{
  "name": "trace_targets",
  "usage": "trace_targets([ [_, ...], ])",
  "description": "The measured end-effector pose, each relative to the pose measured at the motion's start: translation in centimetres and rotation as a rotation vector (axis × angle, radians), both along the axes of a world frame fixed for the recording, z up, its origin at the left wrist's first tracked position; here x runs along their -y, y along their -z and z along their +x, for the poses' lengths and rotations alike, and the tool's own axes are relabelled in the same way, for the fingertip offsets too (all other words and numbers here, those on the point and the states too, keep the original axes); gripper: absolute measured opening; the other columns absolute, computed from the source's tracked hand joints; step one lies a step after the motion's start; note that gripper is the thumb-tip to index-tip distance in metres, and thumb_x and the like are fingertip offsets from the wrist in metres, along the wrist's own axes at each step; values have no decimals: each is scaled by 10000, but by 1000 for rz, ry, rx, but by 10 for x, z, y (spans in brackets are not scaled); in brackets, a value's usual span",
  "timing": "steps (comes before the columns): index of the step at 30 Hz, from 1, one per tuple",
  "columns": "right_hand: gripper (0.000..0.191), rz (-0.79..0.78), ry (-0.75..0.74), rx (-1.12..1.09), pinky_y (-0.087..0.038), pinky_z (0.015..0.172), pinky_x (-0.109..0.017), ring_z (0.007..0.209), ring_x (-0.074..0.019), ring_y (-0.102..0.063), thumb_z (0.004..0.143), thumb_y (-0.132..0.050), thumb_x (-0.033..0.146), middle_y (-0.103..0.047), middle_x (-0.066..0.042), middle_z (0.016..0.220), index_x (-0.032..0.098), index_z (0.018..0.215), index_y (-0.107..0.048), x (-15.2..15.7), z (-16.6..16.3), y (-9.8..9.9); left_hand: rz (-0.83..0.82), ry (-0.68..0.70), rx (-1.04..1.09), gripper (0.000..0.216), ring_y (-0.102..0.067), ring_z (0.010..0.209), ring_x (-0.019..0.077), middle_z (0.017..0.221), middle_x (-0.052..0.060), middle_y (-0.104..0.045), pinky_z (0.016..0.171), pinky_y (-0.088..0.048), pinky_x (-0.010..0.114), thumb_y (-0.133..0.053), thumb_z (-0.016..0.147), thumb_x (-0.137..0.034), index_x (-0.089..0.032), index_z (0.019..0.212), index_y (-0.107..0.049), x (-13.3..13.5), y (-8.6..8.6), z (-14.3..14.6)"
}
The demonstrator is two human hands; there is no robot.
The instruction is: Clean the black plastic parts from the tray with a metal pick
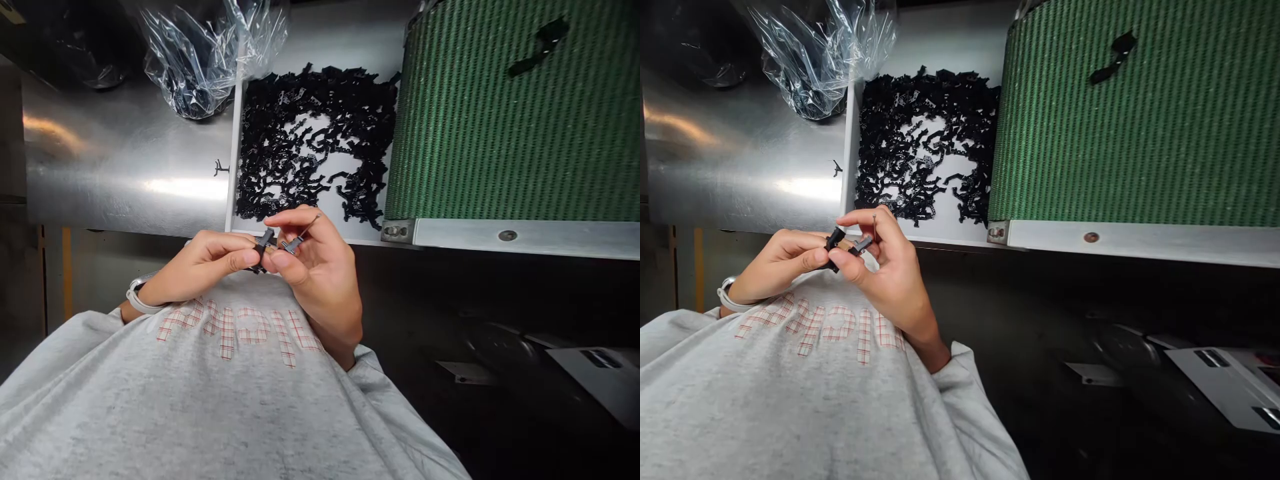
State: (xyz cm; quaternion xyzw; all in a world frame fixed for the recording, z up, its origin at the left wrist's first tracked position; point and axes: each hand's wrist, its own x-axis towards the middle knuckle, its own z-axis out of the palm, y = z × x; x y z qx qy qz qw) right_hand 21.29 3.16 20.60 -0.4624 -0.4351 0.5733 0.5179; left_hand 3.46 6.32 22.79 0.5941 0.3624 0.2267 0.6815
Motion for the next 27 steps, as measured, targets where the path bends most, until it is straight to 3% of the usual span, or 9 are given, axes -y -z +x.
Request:
trace_targets([
  [3,203,73,9,138,-501,672,-275,821,-156,-568,802,-814,375,-580,2,903,274,945,-711,-1,-1,2,184,-21,-92,277,-693,842,177,841,48,-758,802,-541,282,-615,971,-362,-184,818,-762,1,-5,1],
  [6,110,107,-4,181,-488,678,-287,785,-151,-553,898,-708,372,-573,3,864,264,878,-701,-3,-3,3,342,0,-182,249,-697,838,170,857,47,-763,803,-535,267,-583,991,-315,-186,868,-756,2,-7,1],
  [8,198,96,8,144,-476,671,-285,770,-144,-549,966,-616,394,-569,1,849,261,844,-699,-3,-5,3,391,22,-210,235,-718,896,173,916,54,-785,824,-534,254,-575,995,-293,-185,901,-763,3,-8,0],
  [12,236,38,78,101,-482,746,-301,806,-154,-542,987,-581,466,-565,-4,882,279,936,-715,-2,-6,2,399,23,-219,256,-741,1024,193,1057,83,-808,876,-543,256,-559,1005,-301,-178,953,-777,2,-7,-1],
  [16,228,-28,164,55,-487,797,-312,841,-162,-535,938,-659,486,-571,-5,952,299,1061,-705,0,-3,6,448,-22,-237,251,-748,957,190,1059,87,-812,856,-556,272,-565,1001,-300,-180,968,-784,2,-7,-1],
  [19,205,-73,117,-23,-483,827,-314,878,-159,-564,944,-661,465,-606,-3,982,295,1053,-699,0,2,11,464,-50,-224,235,-749,955,181,1062,84,-811,867,-556,258,-577,995,-284,-181,977,-788,2,-7,-2],
  [27,208,-159,6,-124,-432,623,-281,639,-122,-493,930,-678,480,-607,25,823,285,995,-709,2,7,16,362,-60,-108,226,-748,1048,185,1085,75,-813,920,-553,255,-589,989,-262,-208,979,-809,0,-9,0],
])
